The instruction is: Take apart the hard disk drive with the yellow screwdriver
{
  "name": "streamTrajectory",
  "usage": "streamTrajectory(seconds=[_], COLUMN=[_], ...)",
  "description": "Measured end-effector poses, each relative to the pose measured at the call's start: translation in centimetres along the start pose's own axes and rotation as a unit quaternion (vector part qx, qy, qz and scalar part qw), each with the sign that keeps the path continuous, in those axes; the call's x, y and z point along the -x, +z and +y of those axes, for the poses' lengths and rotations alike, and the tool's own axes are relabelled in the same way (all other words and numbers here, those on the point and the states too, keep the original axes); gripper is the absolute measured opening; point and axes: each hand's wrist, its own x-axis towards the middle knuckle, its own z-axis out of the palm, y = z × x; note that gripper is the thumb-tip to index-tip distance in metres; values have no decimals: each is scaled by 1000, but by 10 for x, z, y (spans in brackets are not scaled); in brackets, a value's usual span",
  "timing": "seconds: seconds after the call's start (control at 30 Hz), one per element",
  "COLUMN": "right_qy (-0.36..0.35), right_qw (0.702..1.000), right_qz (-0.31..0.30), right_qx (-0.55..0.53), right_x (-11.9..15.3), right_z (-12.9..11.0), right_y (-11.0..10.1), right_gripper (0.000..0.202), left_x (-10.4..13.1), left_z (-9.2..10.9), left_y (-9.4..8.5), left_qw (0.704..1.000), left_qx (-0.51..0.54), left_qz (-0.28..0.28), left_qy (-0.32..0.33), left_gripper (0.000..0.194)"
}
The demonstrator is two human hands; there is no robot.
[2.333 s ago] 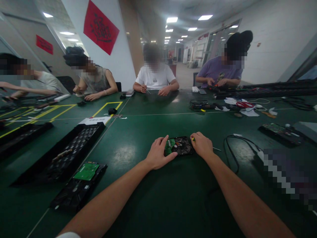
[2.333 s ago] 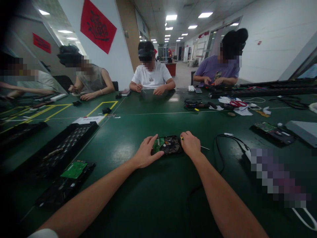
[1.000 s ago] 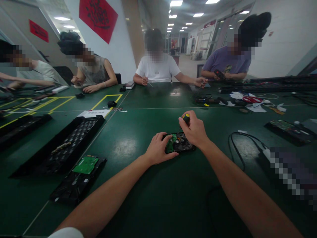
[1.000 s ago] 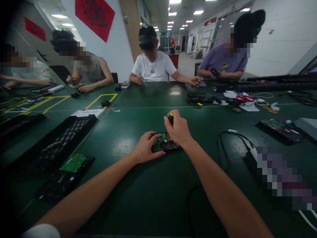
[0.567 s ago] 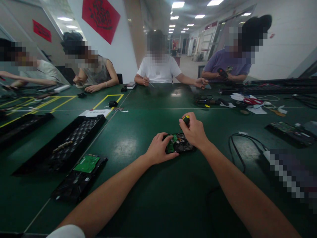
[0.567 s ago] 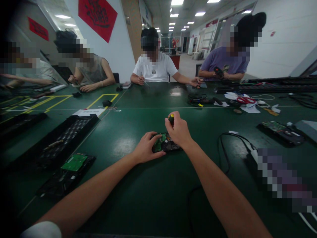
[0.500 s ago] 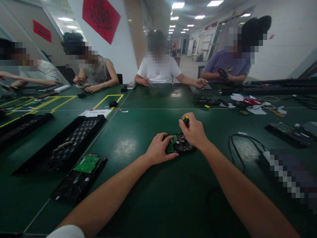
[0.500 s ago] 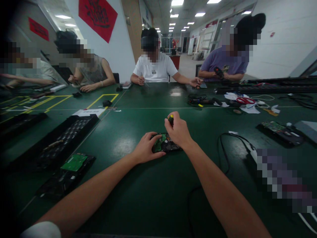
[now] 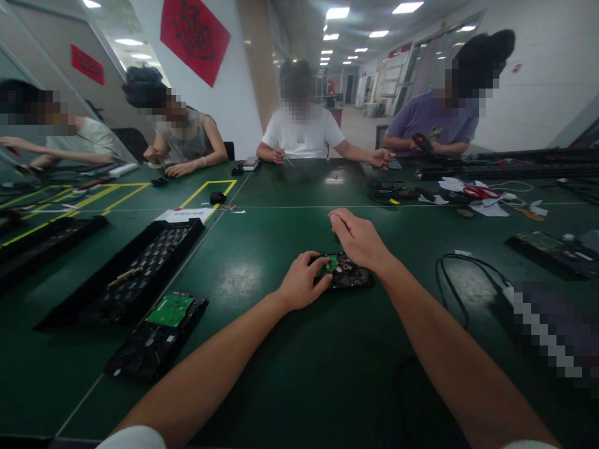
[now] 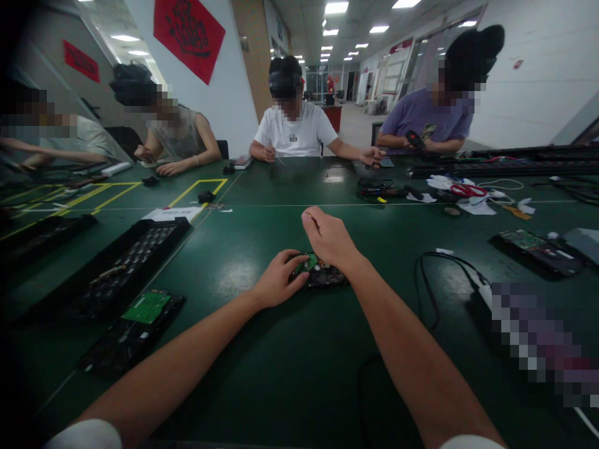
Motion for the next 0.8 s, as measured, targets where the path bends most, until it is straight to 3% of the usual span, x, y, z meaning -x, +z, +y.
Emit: streamTrajectory(seconds=[0.17, 0.27, 0.47, 0.8], right_qy=[28, 71, 164, 233], right_qw=[999, 990, 929, 855], right_qz=[14, -6, -36, -78], right_qx=[-40, -121, -331, -456], right_x=[2, 4, 2, 2], right_z=[3, 6, 10, 11], right_y=[-7, -10, -5, -16], right_gripper=[31, 26, 33, 26], left_x=[0, 0, 0, -1], left_z=[-1, -2, -2, -1], left_y=[0, 0, 0, 0], left_qw=[1000, 1000, 1000, 1000], left_qx=[11, 10, 8, 3], left_qz=[2, 2, 3, -4], left_qy=[-4, -2, 0, -4], left_gripper=[51, 52, 52, 52])
